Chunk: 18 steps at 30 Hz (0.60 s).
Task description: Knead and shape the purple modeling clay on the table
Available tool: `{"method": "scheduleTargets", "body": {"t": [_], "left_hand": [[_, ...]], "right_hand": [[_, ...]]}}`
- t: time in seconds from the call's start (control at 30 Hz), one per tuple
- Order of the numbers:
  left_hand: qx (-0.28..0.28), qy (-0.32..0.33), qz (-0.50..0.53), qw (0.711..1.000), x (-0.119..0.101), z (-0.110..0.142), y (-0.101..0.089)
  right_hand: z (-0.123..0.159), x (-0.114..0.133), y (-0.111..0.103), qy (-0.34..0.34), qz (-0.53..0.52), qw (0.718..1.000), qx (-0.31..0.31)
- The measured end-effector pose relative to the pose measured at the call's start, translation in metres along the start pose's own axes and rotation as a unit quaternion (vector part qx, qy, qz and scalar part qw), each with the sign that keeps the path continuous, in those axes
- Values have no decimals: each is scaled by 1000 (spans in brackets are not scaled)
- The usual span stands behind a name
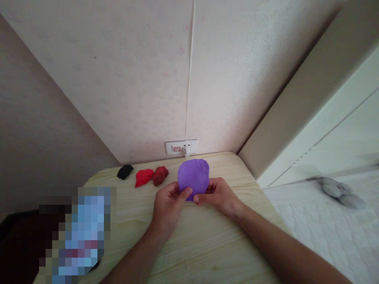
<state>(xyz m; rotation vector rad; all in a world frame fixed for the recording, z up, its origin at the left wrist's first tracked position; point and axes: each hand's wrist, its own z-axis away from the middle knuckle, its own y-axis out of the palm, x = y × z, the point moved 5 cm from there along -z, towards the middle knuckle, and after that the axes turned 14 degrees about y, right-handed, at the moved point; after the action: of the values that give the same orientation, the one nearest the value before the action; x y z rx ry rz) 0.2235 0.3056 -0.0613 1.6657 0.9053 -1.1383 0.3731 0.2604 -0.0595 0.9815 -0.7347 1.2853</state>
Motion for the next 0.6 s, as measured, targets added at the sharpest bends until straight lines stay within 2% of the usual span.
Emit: {"method": "scheduleTargets", "body": {"t": [0.2, 0.37, 0.47, 0.6], "left_hand": [[0, -20, 60, 998, 6, 3, 2], [-25, -17, 79, 996, 4, 1, 1], [-33, -15, 98, 994, 1, 1, 2], [-54, -40, 84, 994, 5, 3, -1]], "right_hand": [[5, 3, 2, 31, 12, 999, -8], [2, 6, 2, 7, -5, 1000, 2], [1, 4, -1, 21, -5, 1000, 0], [3, 0, 4, 74, 21, 995, 56]]}}
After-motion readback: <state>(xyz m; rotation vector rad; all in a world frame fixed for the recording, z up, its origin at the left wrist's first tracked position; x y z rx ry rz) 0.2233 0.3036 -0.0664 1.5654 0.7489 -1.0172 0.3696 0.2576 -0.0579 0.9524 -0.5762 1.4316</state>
